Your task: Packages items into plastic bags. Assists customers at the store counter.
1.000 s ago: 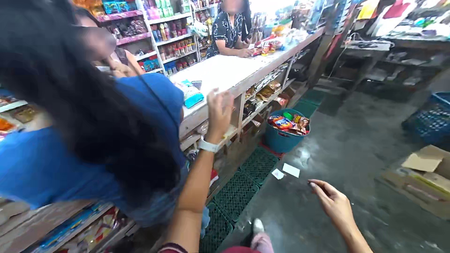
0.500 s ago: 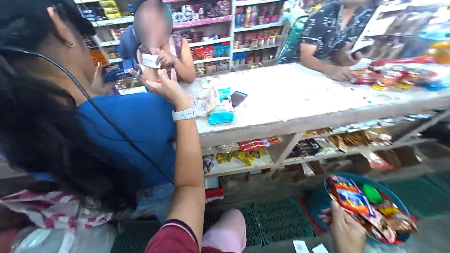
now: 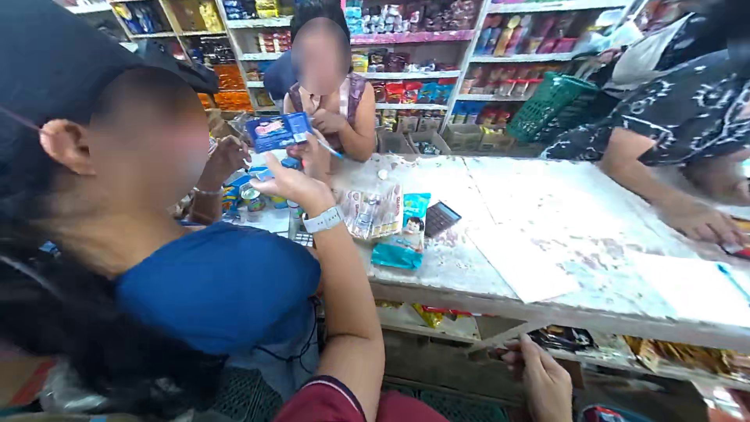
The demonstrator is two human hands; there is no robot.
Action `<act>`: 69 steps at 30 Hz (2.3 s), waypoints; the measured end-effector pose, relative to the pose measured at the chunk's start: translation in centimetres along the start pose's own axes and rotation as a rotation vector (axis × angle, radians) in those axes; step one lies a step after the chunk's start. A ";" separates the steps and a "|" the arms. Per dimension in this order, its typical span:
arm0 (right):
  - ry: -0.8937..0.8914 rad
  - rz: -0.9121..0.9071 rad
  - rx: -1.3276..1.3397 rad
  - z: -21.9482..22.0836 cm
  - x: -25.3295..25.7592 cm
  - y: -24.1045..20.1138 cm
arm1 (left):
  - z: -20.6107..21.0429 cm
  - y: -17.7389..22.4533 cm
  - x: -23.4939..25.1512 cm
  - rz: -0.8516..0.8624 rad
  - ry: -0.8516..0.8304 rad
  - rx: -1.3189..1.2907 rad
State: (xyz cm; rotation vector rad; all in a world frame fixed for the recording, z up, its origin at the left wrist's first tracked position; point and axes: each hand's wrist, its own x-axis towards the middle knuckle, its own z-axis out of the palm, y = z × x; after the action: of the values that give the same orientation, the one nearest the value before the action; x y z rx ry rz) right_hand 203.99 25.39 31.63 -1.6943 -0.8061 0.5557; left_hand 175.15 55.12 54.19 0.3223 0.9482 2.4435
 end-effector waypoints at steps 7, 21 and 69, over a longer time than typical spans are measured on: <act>-0.159 -0.132 0.061 2.1 6.0 -2.4 | -1.0 -3.1 -0.6 -0.091 -0.420 0.057; -0.288 -0.698 0.141 -1.7 19.3 -7.3 | 0.3 -5.0 -17.6 0.947 -0.913 0.183; -0.204 -0.607 0.263 -6.9 28.0 -10.6 | 4.5 -18.6 -27.8 -0.149 -1.662 0.123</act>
State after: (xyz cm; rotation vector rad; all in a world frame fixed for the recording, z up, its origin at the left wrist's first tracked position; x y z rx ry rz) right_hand 224.88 43.60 44.89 -1.0860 -1.2720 0.3892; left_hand 207.25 54.81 43.71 1.7868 0.2615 1.1687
